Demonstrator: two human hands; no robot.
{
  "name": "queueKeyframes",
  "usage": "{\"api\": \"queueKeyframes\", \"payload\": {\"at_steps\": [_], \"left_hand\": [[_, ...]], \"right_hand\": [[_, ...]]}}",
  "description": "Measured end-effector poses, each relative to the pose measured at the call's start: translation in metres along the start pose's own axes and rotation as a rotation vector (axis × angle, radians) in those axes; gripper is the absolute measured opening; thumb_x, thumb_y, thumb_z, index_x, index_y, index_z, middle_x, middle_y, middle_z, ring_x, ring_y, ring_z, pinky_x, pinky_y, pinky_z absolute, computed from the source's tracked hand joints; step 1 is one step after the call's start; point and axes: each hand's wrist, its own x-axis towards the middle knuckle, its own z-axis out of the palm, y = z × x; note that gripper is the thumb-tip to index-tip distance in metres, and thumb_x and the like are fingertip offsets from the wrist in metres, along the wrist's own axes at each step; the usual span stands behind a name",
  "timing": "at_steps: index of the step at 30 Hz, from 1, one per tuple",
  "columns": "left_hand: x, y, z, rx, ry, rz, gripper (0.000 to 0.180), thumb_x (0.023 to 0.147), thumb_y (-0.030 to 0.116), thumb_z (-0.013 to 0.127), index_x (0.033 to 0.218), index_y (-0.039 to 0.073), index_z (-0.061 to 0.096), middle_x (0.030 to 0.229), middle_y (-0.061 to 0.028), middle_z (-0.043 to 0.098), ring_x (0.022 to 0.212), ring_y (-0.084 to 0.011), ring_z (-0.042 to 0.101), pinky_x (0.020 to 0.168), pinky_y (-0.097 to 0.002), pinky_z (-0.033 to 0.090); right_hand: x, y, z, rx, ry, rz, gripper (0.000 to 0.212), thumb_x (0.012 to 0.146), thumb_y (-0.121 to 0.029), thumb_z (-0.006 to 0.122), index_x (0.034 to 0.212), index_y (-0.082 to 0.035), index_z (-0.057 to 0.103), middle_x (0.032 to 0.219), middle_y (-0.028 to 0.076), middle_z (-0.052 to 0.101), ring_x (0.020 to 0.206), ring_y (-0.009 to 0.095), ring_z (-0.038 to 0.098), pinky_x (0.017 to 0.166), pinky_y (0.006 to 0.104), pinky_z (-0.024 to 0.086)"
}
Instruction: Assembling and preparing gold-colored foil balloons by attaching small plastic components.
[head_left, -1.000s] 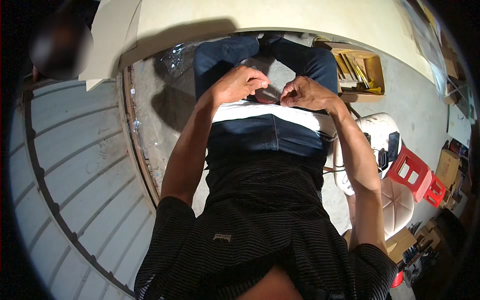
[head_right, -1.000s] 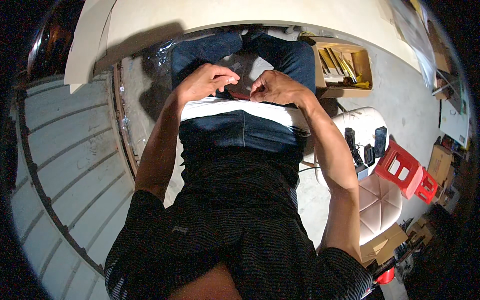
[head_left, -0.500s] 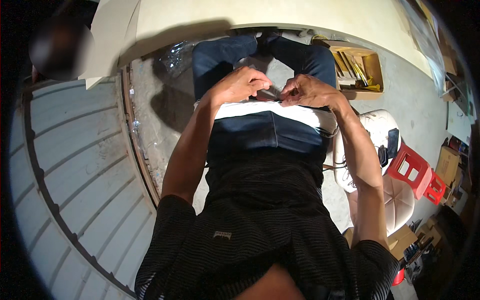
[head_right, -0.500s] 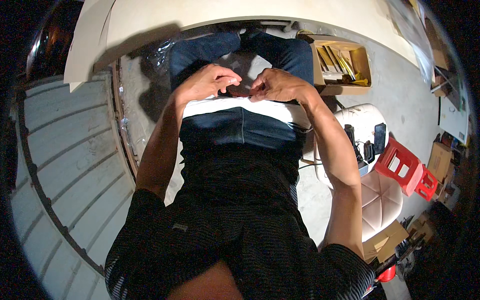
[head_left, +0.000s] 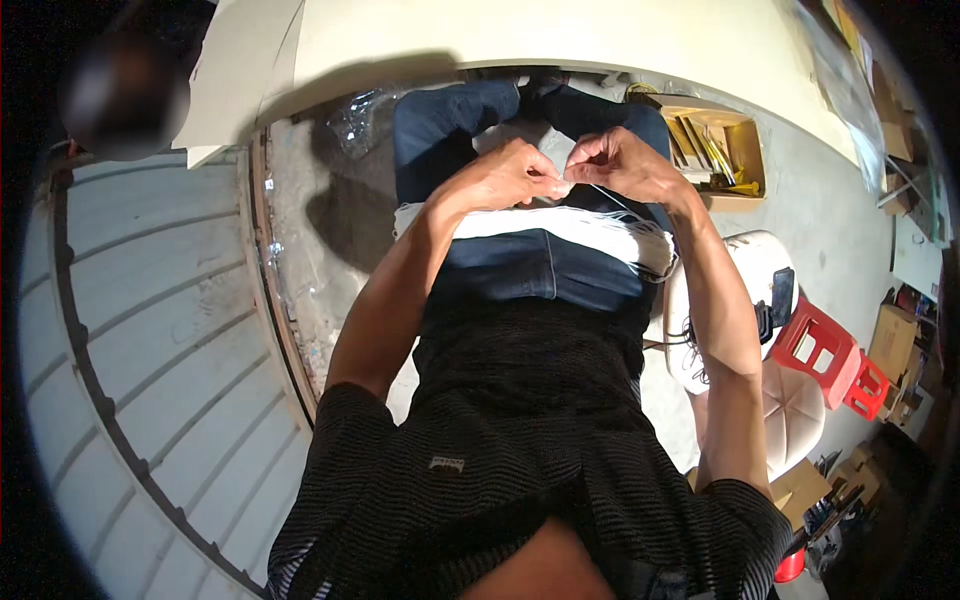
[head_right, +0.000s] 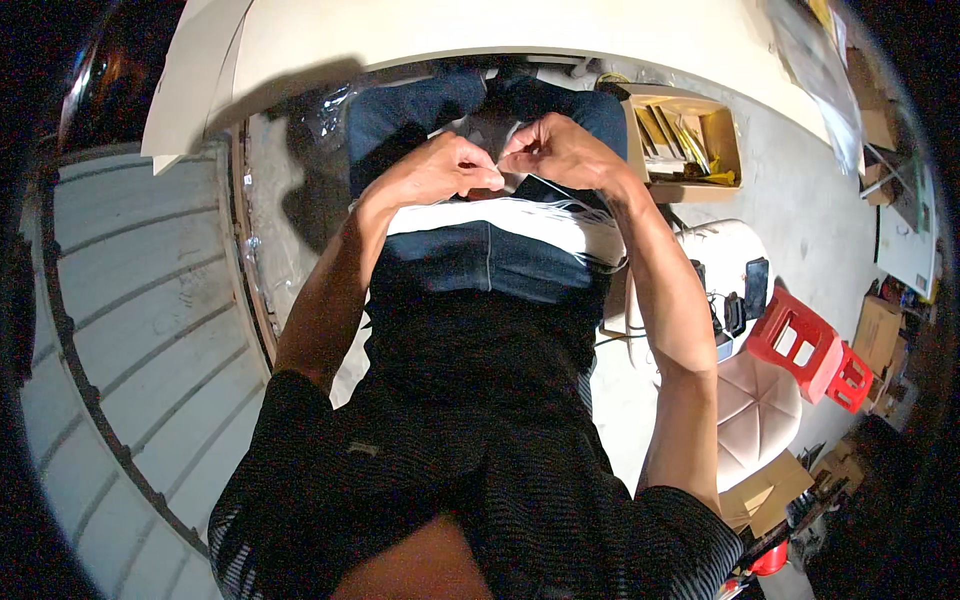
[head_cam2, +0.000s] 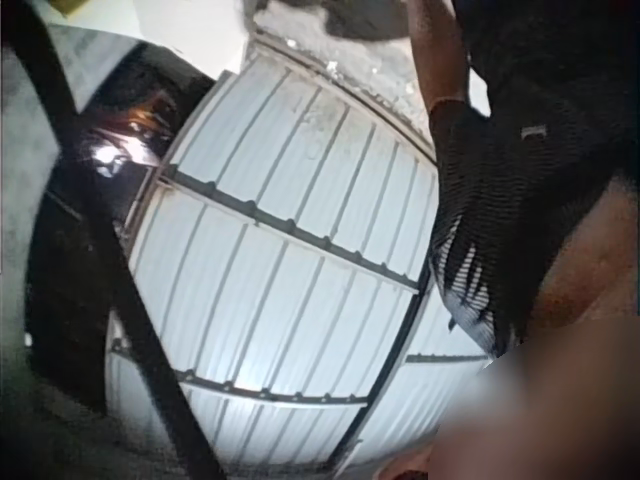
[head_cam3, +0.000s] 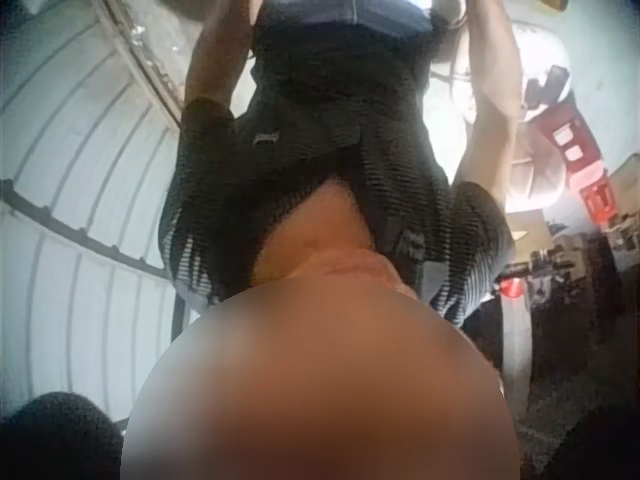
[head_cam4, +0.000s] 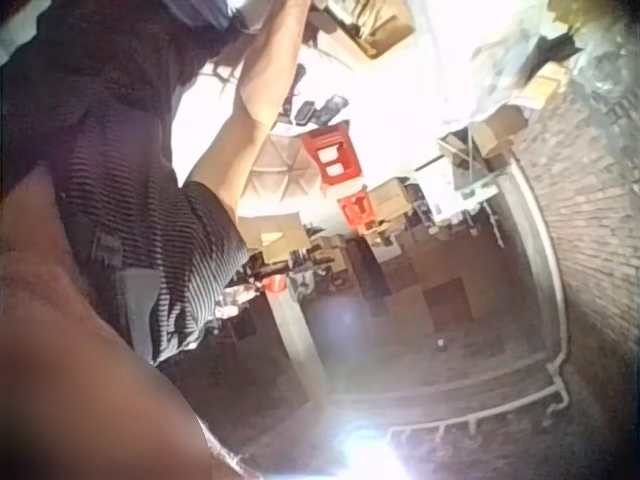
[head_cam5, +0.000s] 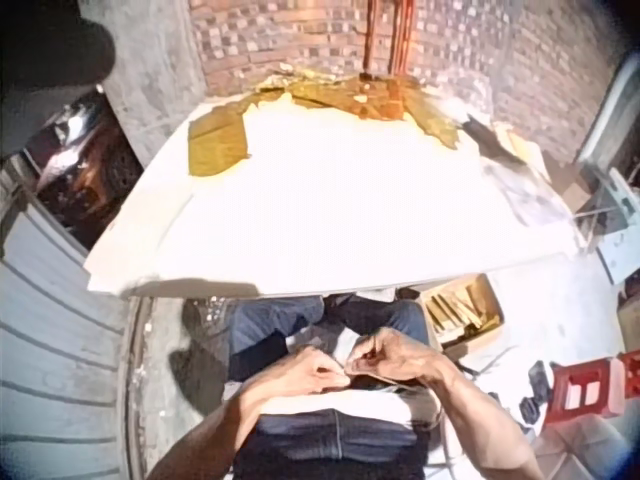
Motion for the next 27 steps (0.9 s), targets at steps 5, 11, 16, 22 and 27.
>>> {"api": "queueKeyframes", "payload": {"at_steps": [5, 11, 16, 22, 27], "left_hand": [[-0.018, 0.017, -0.026, 0.171, 0.233, 0.165, 0.022, 0.09, 0.021, 0.07, 0.098, 0.002, 0.075, 0.081, -0.0103, 0.073, 0.073, -0.0126, 0.066, 0.069, -0.0303, 0.052], [-0.058, 0.074, -0.052, -0.144, 0.099, 0.196, 0.021, 0.094, 0.016, 0.063, 0.097, -0.003, 0.072, 0.078, -0.009, 0.072, 0.067, -0.012, 0.066, 0.061, -0.0268, 0.052], [-0.08, 0.095, -0.063, -0.1, 0.236, 0.172, 0.017, 0.096, 0.011, 0.06, 0.098, -0.001, 0.071, 0.075, -0.0078, 0.07, 0.058, -0.0101, 0.063, 0.051, -0.0221, 0.051], [-0.083, 0.084, -0.069, 0.003, -0.077, 0.171, 0.022, 0.094, 0.017, 0.066, 0.103, -0.002, 0.071, 0.074, -0.0097, 0.07, 0.056, -0.011, 0.063, 0.049, -0.023, 0.051], [-0.074, 0.095, -0.052, -0.587, 0.254, 0.248, 0.023, 0.1, 0.016, 0.056, 0.106, -0.002, 0.069, 0.091, -0.0143, 0.074, 0.062, -0.0123, 0.065, 0.053, -0.0245, 0.054]], "right_hand": [[-0.005, -0.025, 0.008, 0.296, 0.052, -0.045, 0.041, 0.098, -0.032, 0.063, 0.129, -0.005, 0.06, 0.117, 0.004, 0.067, 0.107, 0.01, 0.058, 0.097, 0.0255, 0.043], [0.0, -0.058, 0.055, 0.841, -0.049, -0.257, 0.071, 0.094, -0.054, 0.059, 0.137, 0.001, 0.046, 0.125, 0.011, 0.058, 0.114, 0.016, 0.056, 0.104, 0.0287, 0.038], [-0.008, -0.106, 0.056, 0.651, -0.075, 0.007, 0.021, 0.095, -0.026, 0.068, 0.097, -0.005, 0.066, 0.076, -0.002, 0.058, 0.058, 0.004, 0.043, 0.049, 0.0221, 0.03], [-0.025, -0.113, -0.003, 0.288, 0.084, -0.223, 0.018, 0.097, -0.018, 0.066, 0.088, -0.004, 0.071, 0.066, -0.003, 0.055, 0.058, 0.004, 0.044, 0.052, 0.0214, 0.033], [-0.027, -0.107, 0.021, 0.336, 0.264, -0.231, 0.027, 0.103, -0.026, 0.056, 0.089, -0.005, 0.066, 0.065, -0.004, 0.049, 0.058, 0.004, 0.039, 0.052, 0.0213, 0.03]]}}
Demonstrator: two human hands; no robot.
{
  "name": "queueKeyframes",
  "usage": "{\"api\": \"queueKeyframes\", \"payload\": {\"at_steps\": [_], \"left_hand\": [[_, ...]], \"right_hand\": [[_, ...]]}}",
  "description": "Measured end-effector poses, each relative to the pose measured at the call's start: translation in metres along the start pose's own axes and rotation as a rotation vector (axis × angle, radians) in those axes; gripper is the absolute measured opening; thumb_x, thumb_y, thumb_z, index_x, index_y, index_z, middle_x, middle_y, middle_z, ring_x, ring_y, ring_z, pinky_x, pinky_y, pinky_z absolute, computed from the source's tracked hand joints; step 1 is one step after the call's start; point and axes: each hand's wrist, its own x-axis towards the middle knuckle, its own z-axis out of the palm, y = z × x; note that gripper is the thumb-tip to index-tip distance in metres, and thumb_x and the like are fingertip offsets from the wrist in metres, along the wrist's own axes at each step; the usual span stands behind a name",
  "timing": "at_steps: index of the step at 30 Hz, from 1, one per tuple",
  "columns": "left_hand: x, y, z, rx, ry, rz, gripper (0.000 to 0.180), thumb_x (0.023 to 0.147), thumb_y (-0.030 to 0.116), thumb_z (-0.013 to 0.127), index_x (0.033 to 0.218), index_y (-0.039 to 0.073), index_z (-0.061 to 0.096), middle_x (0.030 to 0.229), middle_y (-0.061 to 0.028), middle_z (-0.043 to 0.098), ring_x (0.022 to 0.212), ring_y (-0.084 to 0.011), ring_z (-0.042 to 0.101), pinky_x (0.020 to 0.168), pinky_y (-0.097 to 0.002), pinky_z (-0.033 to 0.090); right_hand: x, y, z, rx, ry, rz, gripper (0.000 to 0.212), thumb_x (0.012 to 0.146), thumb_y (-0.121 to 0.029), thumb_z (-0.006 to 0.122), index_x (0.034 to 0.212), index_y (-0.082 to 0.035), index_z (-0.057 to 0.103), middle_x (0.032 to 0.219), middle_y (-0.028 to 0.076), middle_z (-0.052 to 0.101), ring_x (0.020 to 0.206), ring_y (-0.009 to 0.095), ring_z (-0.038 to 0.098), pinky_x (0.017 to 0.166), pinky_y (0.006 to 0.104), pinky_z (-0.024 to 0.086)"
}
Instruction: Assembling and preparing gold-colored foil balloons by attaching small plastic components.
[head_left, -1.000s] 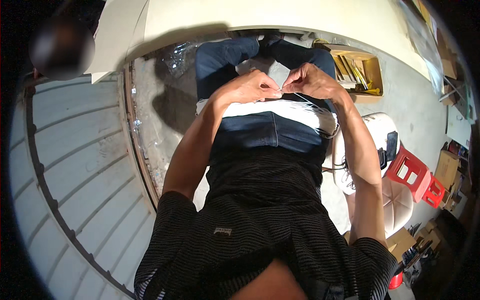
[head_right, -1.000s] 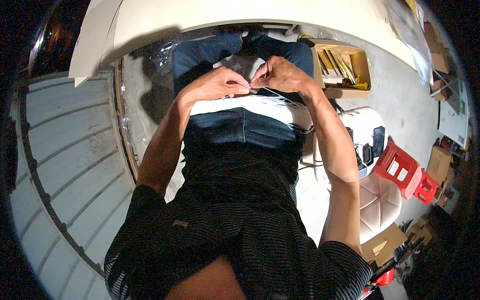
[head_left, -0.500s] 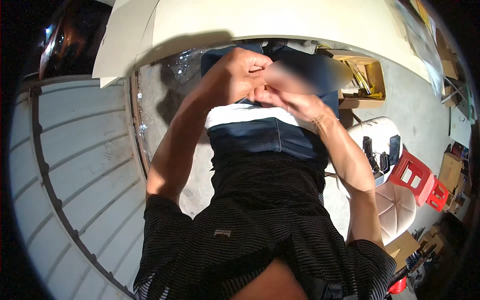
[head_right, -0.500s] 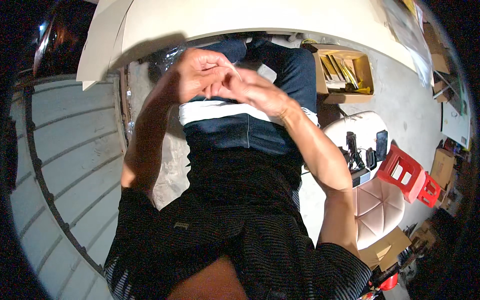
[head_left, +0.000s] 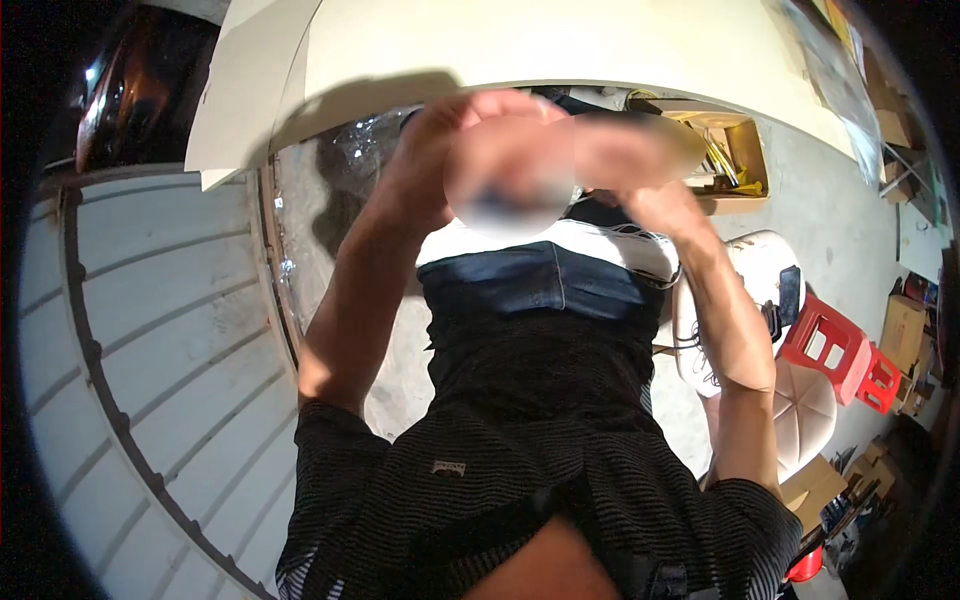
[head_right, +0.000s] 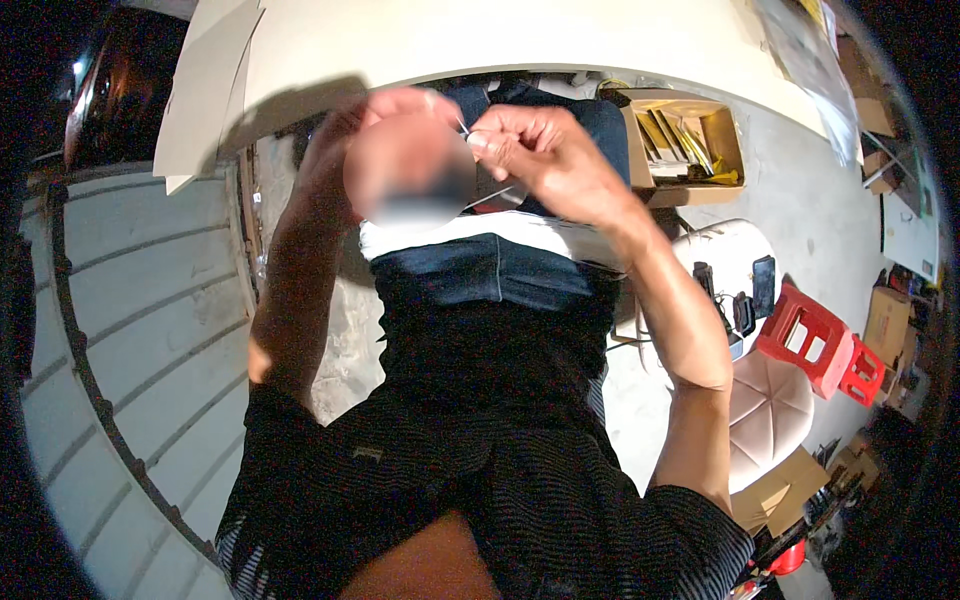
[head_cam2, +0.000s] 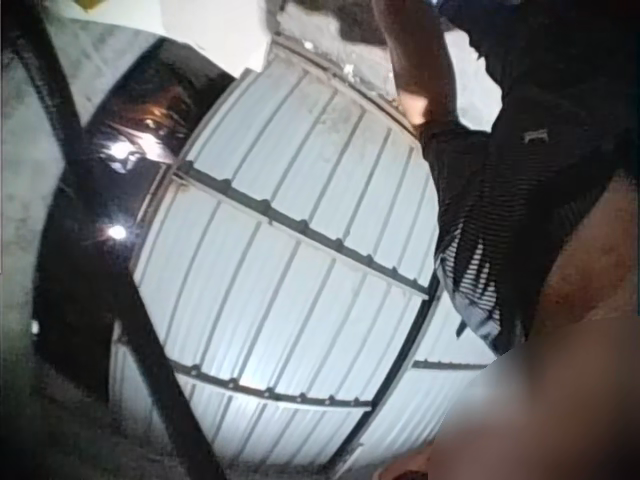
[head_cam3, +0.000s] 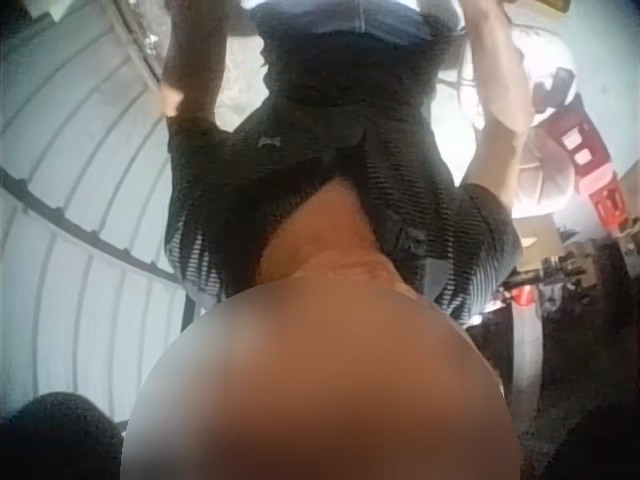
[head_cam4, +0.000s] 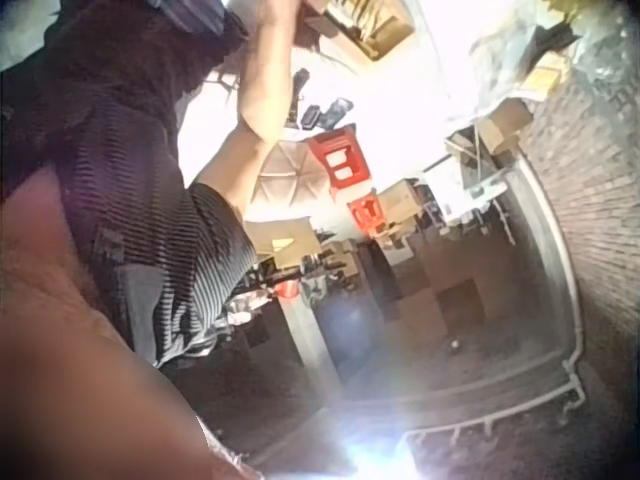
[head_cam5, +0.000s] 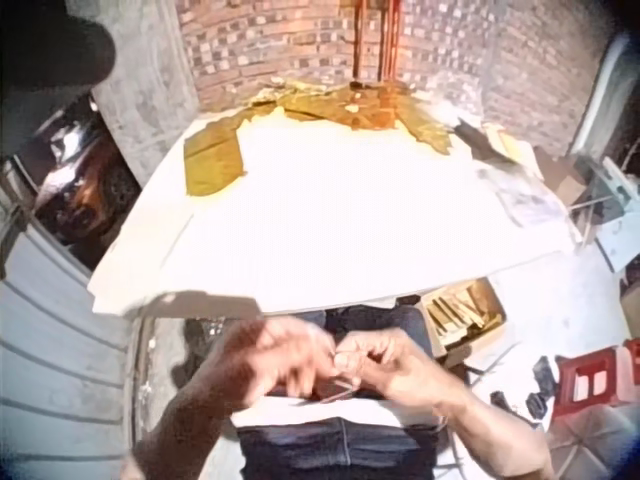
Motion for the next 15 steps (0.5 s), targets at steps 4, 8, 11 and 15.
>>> {"api": "queueKeyframes", "payload": {"at_steps": [4, 8, 11, 15], "left_hand": [[0.007, -0.022, -0.009, 0.637, 0.201, 0.379, 0.021, 0.1, 0.013, 0.055, 0.108, 0.001, 0.07, 0.106, -0.0143, 0.074, 0.065, -0.0127, 0.067, 0.054, -0.0261, 0.056], [-0.011, 0.006, 0.007, 0.487, -0.256, 0.103, 0.022, 0.1, 0.012, 0.056, 0.112, -0.001, 0.069, 0.101, -0.0167, 0.073, 0.064, -0.0118, 0.066, 0.051, -0.023, 0.055], [-0.013, 0.01, 0.008, 0.07, -0.137, 0.226, 0.024, 0.101, 0.015, 0.055, 0.118, 0.0, 0.066, 0.106, -0.0171, 0.072, 0.065, -0.0107, 0.065, 0.051, -0.0228, 0.054], [-0.011, 0.004, 0.001, 0.709, -0.005, 0.326, 0.023, 0.101, 0.015, 0.054, 0.113, 0.002, 0.068, 0.098, -0.0146, 0.074, 0.063, -0.012, 0.066, 0.051, -0.0237, 0.054]], "right_hand": [[-0.014, -0.004, 0.024, -0.195, 0.024, 0.028, 0.022, 0.103, -0.023, 0.054, 0.091, -0.008, 0.066, 0.068, -0.004, 0.052, 0.061, 0.004, 0.043, 0.053, 0.021, 0.033], [-0.008, -0.046, -0.012, -0.264, 0.123, 0.068, 0.021, 0.103, -0.017, 0.053, 0.096, -0.004, 0.067, 0.076, -0.001, 0.062, 0.064, 0.008, 0.053, 0.057, 0.0217, 0.043], [-0.012, -0.027, 0.012, -0.081, 0.026, -0.096, 0.018, 0.102, -0.011, 0.052, 0.095, -0.003, 0.067, 0.078, 0.003, 0.066, 0.064, 0.012, 0.056, 0.06, 0.0257, 0.049], [-0.021, -0.048, 0.012, -0.333, -0.079, -0.173, 0.018, 0.101, -0.008, 0.051, 0.092, 0.0, 0.064, 0.078, 0.005, 0.065, 0.066, 0.014, 0.059, 0.061, 0.0267, 0.051]]}}
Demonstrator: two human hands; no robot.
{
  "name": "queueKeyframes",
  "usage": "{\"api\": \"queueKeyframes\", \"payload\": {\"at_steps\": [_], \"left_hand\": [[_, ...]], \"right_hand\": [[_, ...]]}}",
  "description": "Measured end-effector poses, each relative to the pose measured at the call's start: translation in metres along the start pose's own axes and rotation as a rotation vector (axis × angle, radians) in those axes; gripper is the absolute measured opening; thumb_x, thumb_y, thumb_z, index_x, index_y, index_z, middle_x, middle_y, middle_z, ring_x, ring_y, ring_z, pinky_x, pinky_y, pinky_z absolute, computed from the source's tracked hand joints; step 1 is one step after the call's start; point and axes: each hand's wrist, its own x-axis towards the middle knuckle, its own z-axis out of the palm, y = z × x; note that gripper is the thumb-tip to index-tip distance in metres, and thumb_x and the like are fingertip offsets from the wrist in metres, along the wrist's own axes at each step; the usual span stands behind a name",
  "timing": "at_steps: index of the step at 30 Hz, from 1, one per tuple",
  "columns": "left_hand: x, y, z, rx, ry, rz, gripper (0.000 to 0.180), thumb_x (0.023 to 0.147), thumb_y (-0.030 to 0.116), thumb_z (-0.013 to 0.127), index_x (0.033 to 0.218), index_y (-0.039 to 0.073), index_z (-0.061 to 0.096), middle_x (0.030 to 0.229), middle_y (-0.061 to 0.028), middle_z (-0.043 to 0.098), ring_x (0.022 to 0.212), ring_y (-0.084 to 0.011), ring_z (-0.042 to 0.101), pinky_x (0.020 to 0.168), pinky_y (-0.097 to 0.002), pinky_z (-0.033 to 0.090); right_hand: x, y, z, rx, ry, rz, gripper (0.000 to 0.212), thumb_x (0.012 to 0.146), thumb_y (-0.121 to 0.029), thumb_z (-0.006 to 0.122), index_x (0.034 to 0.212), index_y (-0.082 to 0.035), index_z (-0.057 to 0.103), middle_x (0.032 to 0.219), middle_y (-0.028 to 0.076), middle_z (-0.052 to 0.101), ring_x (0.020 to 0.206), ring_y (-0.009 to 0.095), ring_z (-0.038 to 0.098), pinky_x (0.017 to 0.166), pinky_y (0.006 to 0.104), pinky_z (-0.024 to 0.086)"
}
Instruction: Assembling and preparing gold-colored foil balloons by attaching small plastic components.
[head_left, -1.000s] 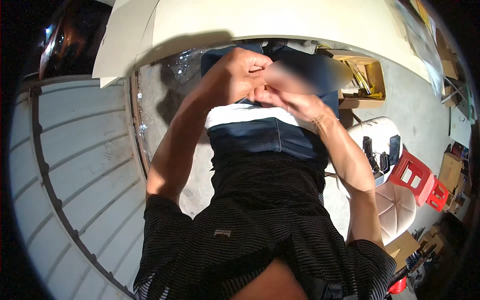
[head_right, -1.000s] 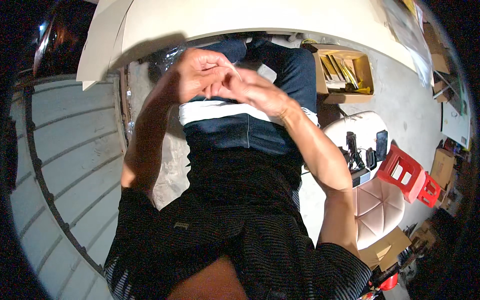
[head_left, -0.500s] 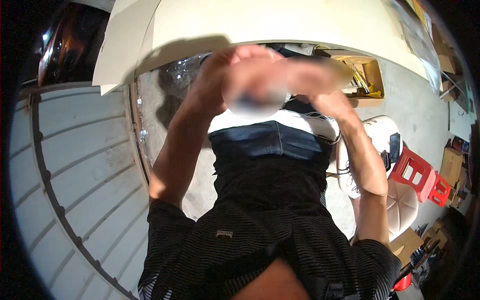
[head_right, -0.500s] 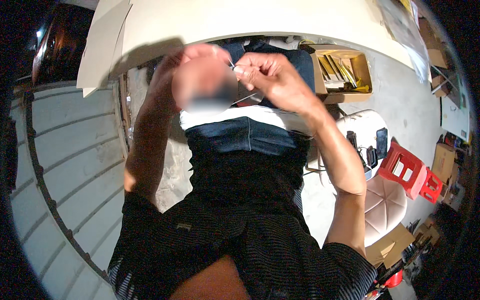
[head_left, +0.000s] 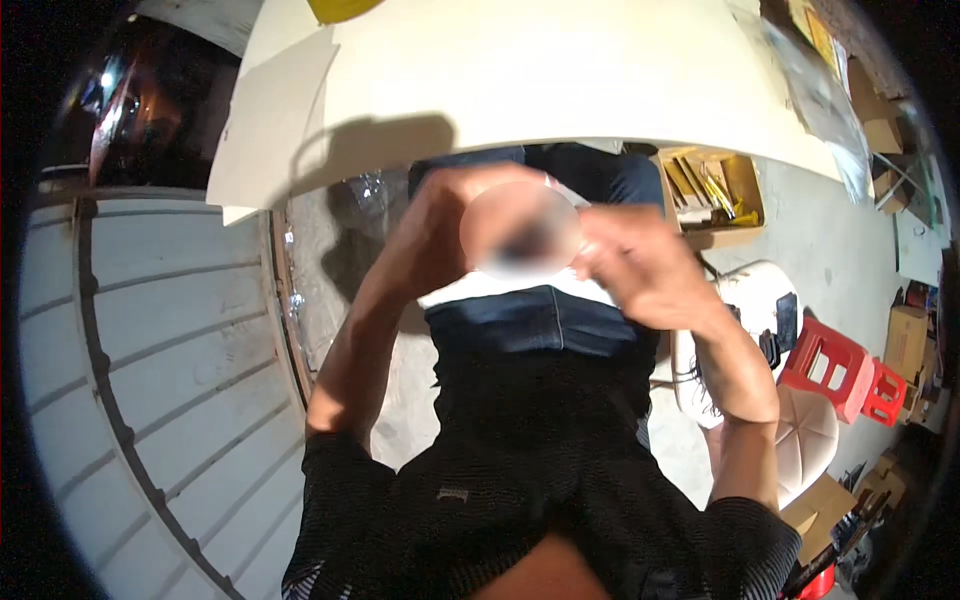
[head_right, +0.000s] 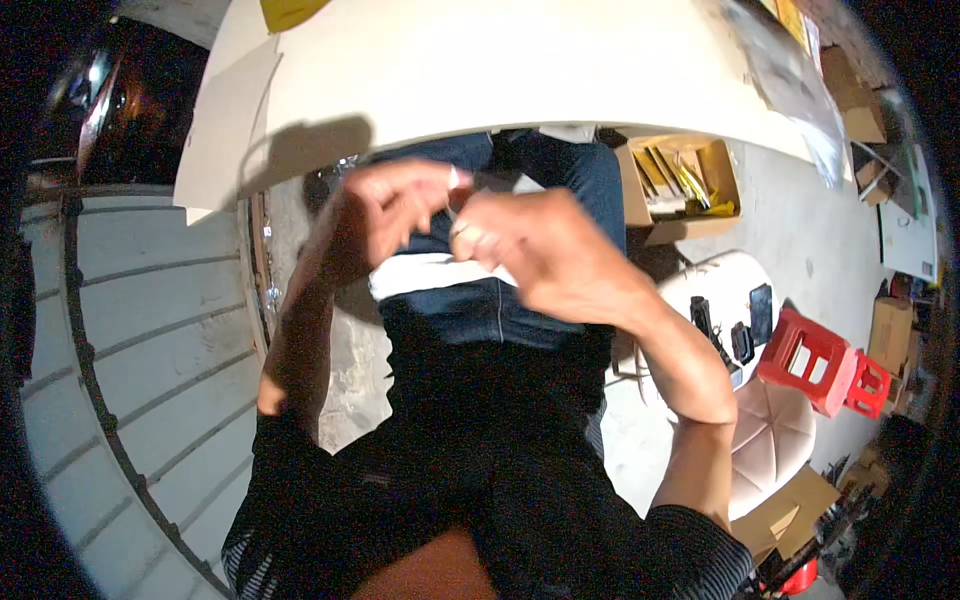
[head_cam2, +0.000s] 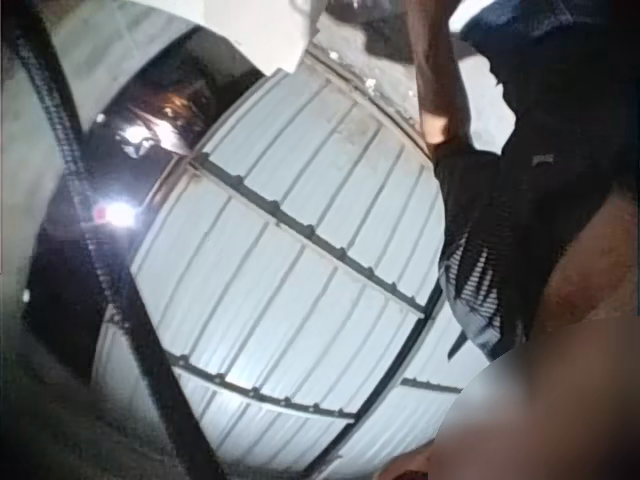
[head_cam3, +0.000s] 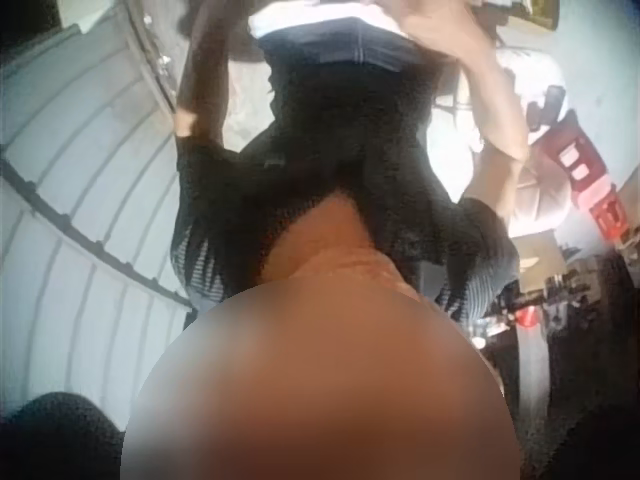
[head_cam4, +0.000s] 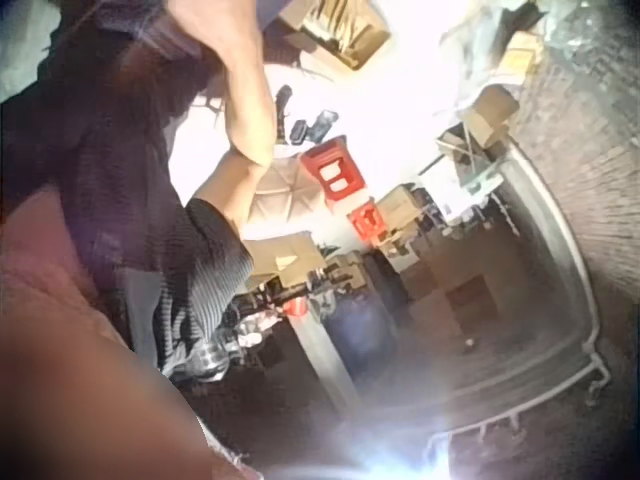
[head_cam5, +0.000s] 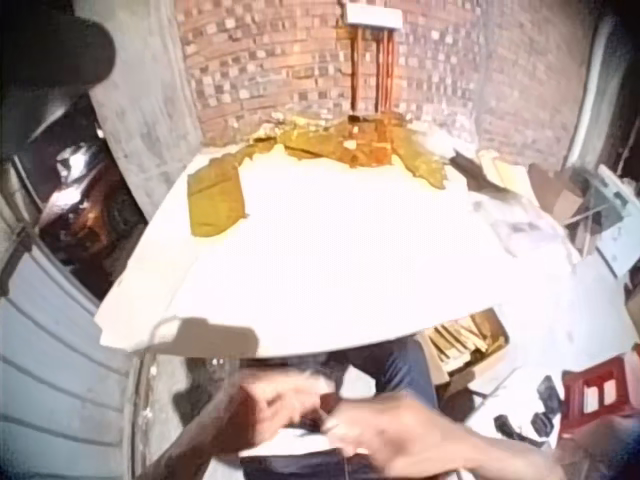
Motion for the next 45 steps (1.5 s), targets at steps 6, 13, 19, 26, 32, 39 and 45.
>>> {"api": "queueKeyframes", "payload": {"at_steps": [6, 13, 19, 26, 32, 39, 45], "left_hand": [[0.0, 0.032, -0.003, -0.439, 0.025, -0.113, 0.022, 0.1, 0.009, 0.054, 0.112, -0.003, 0.068, 0.097, -0.0139, 0.074, 0.067, -0.0121, 0.066, 0.055, -0.0235, 0.054], [-0.009, 0.04, -0.009, -0.669, -0.152, -0.05, 0.025, 0.097, 0.003, 0.052, 0.116, -0.002, 0.067, 0.094, -0.0134, 0.073, 0.066, -0.0122, 0.065, 0.051, -0.026, 0.054], [-0.003, 0.035, -0.019, -0.34, -0.256, 0.048, 0.023, 0.102, 0.013, 0.054, 0.112, -0.003, 0.068, 0.093, -0.0136, 0.073, 0.062, -0.0124, 0.065, 0.053, -0.025, 0.053], [0.004, 0.029, -0.018, -0.075, -0.073, 0.124, 0.022, 0.1, 0.008, 0.055, 0.115, -0.004, 0.067, 0.102, -0.0186, 0.073, 0.066, -0.0127, 0.067, 0.053, -0.0247, 0.053], [0.007, 0.041, -0.018, -0.281, 0.11, 0.148, 0.029, 0.104, 0.012, 0.047, 0.123, -0.004, 0.063, 0.111, -0.0194, 0.071, 0.059, -0.0105, 0.061, 0.051, -0.0233, 0.05], [0.01, 0.036, -0.031, -0.605, -0.091, 0.138, 0.032, 0.101, 0.013, 0.047, 0.127, -0.001, 0.06, 0.111, -0.0172, 0.072, 0.065, -0.0108, 0.065, 0.054, -0.0241, 0.054], [0.02, 0.03, -0.036, -0.55, -0.27, 0.226, 0.046, 0.104, 0.035, 0.048, 0.123, -0.004, 0.062, 0.108, -0.0228, 0.071, 0.058, -0.013, 0.062, 0.048, -0.0233, 0.051]], "right_hand": [[0.004, 0.005, 0.003, 0.08, -0.078, -0.015, 0.011, 0.099, -0.008, 0.056, 0.096, -0.001, 0.063, 0.075, 0.005, 0.059, 0.067, 0.014, 0.058, 0.063, 0.0312, 0.049], [0.005, -0.012, -0.028, 0.034, 0.054, 0.008, 0.019, 0.101, -0.007, 0.051, 0.091, 0.002, 0.064, 0.078, 0.007, 0.065, 0.07, 0.012, 0.061, 0.063, 0.03, 0.051], [0.006, -0.029, -0.034, 0.111, 0.102, 0.012, 0.025, 0.102, -0.012, 0.049, 0.086, 0.003, 0.062, 0.076, 0.006, 0.063, 0.066, 0.012, 0.059, 0.063, 0.0263, 0.05], [0.01, -0.037, -0.019, 0.068, 0.043, -0.068, 0.016, 0.098, -0.008, 0.056, 0.088, 0.003, 0.062, 0.07, 0.006, 0.062, 0.062, 0.014, 0.06, 0.058, 0.0297, 0.047], [0.017, -0.028, -0.01, -0.029, -0.195, -0.084, 0.011, 0.095, -0.006, 0.056, 0.089, 0.001, 0.061, 0.07, 0.006, 0.061, 0.064, 0.016, 0.06, 0.06, 0.0282, 0.048], [0.026, -0.025, -0.03, -0.002, -0.006, -0.016, 0.018, 0.099, -0.009, 0.053, 0.087, 0.0, 0.062, 0.071, 0.005, 0.062, 0.063, 0.012, 0.059, 0.058, 0.0285, 0.048], [0.039, -0.04, -0.067, 0.048, 0.173, 0.025, 0.028, 0.104, -0.02, 0.047, 0.088, -0.003, 0.064, 0.068, 0.001, 0.06, 0.059, 0.007, 0.055, 0.055, 0.0232, 0.048]]}}
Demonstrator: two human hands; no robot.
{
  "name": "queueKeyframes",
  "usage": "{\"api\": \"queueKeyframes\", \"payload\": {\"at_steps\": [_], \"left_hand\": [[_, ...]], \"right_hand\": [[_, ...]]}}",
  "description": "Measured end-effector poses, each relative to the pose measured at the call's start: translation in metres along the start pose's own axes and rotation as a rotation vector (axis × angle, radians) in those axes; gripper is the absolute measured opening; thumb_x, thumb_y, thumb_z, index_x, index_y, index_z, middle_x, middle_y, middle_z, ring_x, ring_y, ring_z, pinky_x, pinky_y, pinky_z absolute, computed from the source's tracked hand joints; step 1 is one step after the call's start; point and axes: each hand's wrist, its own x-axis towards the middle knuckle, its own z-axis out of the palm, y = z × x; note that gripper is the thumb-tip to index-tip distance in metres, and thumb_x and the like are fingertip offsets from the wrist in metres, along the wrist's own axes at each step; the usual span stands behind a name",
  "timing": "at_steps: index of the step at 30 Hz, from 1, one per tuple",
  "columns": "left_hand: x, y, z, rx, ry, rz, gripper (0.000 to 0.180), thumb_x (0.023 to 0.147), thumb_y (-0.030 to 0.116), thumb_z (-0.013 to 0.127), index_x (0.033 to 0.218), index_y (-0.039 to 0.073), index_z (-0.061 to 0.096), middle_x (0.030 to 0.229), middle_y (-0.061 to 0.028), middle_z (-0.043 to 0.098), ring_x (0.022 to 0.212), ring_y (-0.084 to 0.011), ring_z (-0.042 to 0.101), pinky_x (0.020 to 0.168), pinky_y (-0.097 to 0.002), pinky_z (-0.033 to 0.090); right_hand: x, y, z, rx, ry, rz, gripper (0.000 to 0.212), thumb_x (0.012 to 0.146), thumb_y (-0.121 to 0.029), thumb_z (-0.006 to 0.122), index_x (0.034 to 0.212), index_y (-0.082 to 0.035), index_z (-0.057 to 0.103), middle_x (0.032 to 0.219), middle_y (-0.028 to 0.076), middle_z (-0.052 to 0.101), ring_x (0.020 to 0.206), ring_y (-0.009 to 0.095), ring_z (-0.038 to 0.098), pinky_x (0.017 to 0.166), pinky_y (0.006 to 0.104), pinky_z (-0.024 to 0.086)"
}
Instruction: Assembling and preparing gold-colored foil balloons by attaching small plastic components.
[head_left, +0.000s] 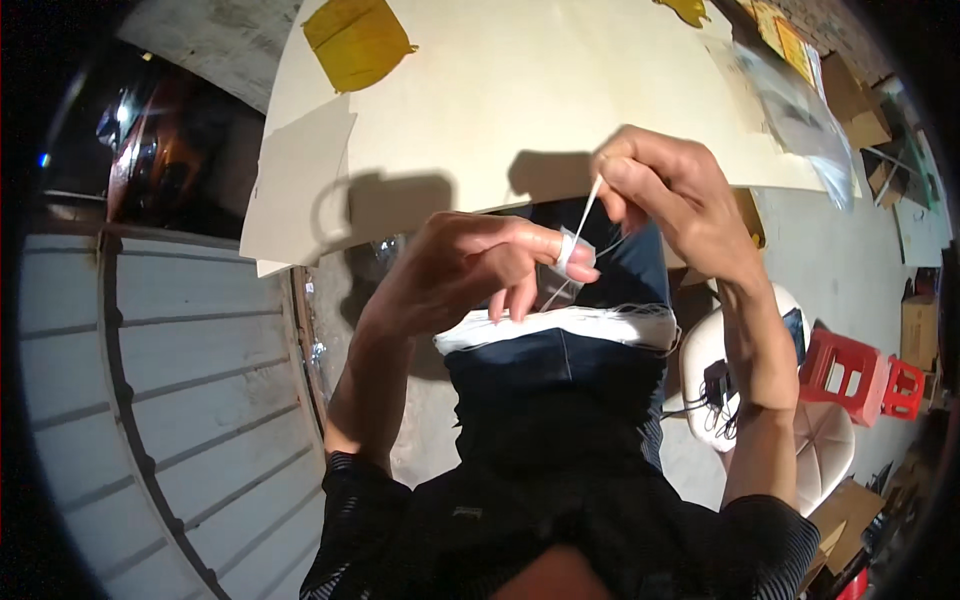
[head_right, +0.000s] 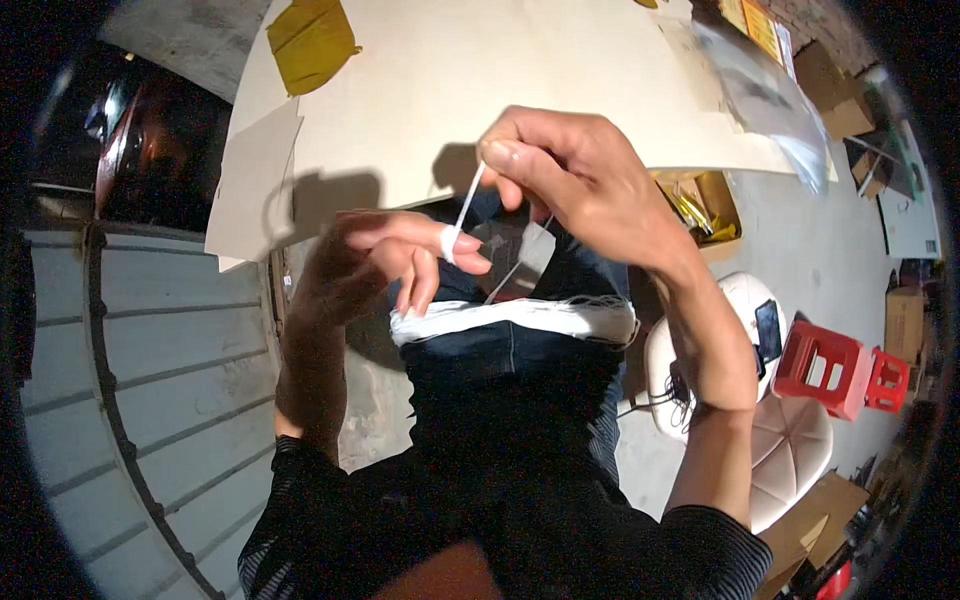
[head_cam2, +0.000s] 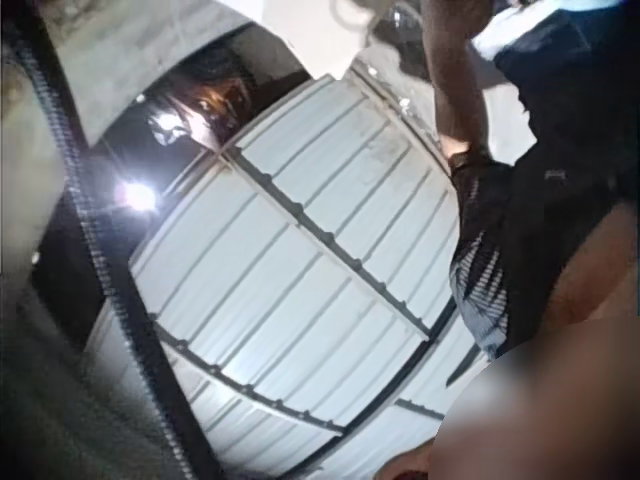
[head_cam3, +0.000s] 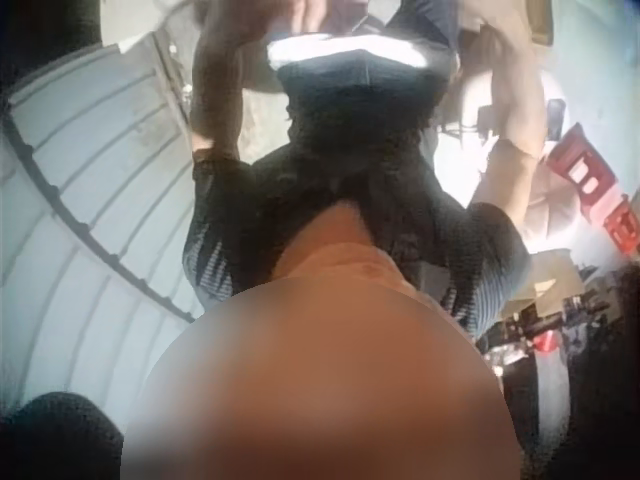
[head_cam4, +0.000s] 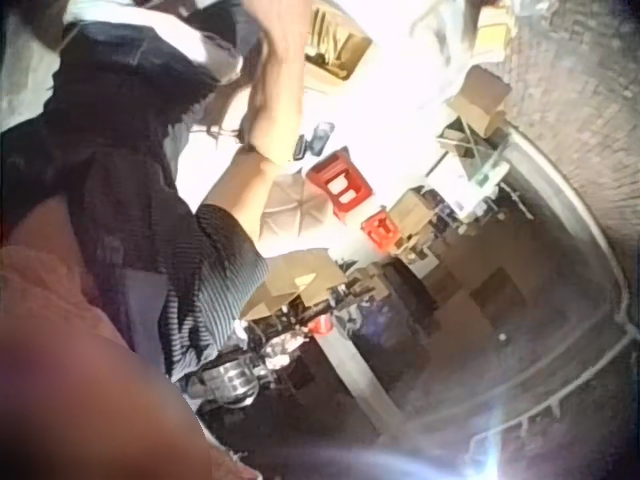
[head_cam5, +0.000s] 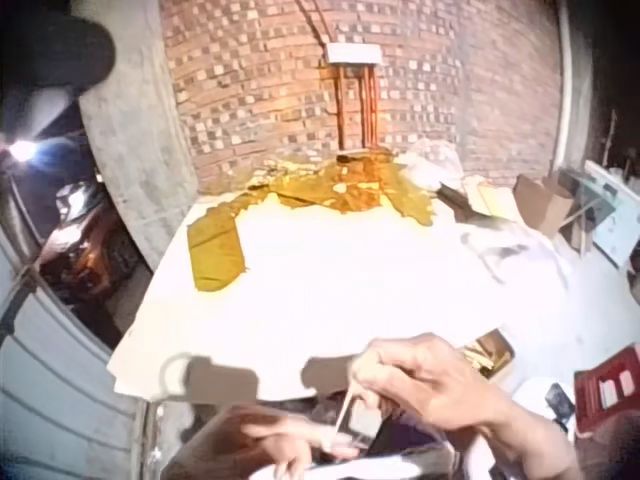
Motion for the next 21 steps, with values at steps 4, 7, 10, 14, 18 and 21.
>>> {"api": "queueKeyframes", "payload": {"at_steps": [4, 7, 10, 14, 18, 21], "left_hand": [[0.01, -0.003, -0.006, 0.18, 0.264, 0.099, 0.039, 0.103, 0.019, 0.051, 0.14, 0.007, 0.051, 0.104, -0.0175, 0.071, 0.065, -0.013, 0.067, 0.053, -0.0239, 0.056], [0.006, 0.0, 0.0, 0.606, 0.204, -0.28, 0.036, 0.102, 0.016, 0.052, 0.136, 0.006, 0.054, 0.094, -0.0137, 0.073, 0.064, -0.0124, 0.067, 0.053, -0.0234, 0.056], [0.006, -0.008, 0.004, -0.134, 0.059, 0.093, 0.029, 0.102, 0.014, 0.052, 0.127, 0.0, 0.06, 0.103, -0.014, 0.073, 0.062, -0.0103, 0.065, 0.051, -0.0197, 0.05], [0.012, -0.002, -0.009, 0.506, 0.434, -0.115, 0.034, 0.103, 0.019, 0.052, 0.133, 0.004, 0.057, 0.111, -0.0115, 0.072, 0.061, -0.0112, 0.066, 0.05, -0.0216, 0.054], [0.002, -0.016, -0.013, -0.024, 0.021, 0.103, 0.038, 0.104, 0.027, 0.05, 0.134, 0.006, 0.057, 0.104, -0.0152, 0.072, 0.06, -0.0129, 0.067, 0.046, -0.0236, 0.055], [-0.002, -0.005, -0.009, 0.12, 0.259, -0.066, 0.038, 0.103, 0.025, 0.051, 0.138, 0.01, 0.053, 0.102, -0.0169, 0.072, 0.062, -0.0136, 0.068, 0.045, -0.0246, 0.056]], "right_hand": [[-0.006, 0.025, 0.036, -0.012, -0.419, -0.046, 0.02, 0.102, -0.011, 0.053, 0.087, -0.003, 0.065, 0.073, 0.006, 0.064, 0.056, 0.009, 0.056, 0.051, 0.0224, 0.048], [-0.003, 0.009, 0.02, 0.192, -0.183, -0.004, 0.026, 0.104, -0.018, 0.049, 0.086, -0.004, 0.064, 0.068, 0.002, 0.062, 0.049, 0.007, 0.052, 0.046, 0.0224, 0.046], [0.009, 0.022, 0.01, 0.075, -0.132, 0.015, 0.023, 0.104, -0.016, 0.049, 0.093, -0.004, 0.065, 0.069, 0.004, 0.062, 0.058, 0.008, 0.057, 0.055, 0.0227, 0.051], [0.0, 0.025, 0.03, 0.05, -0.364, 0.034, 0.028, 0.105, -0.015, 0.045, 0.09, -0.003, 0.065, 0.073, 0.007, 0.064, 0.058, 0.011, 0.059, 0.053, 0.0221, 0.05], [0.014, 0.026, 0.005, 0.063, -0.138, -0.06, 0.028, 0.104, -0.016, 0.046, 0.09, -0.004, 0.066, 0.074, 0.007, 0.064, 0.054, 0.01, 0.056, 0.051, 0.0227, 0.049], [0.004, 0.037, 0.031, -0.051, -0.297, -0.044, 0.028, 0.104, -0.016, 0.047, 0.089, -0.003, 0.066, 0.072, 0.007, 0.064, 0.056, 0.01, 0.056, 0.054, 0.0245, 0.049]]}}
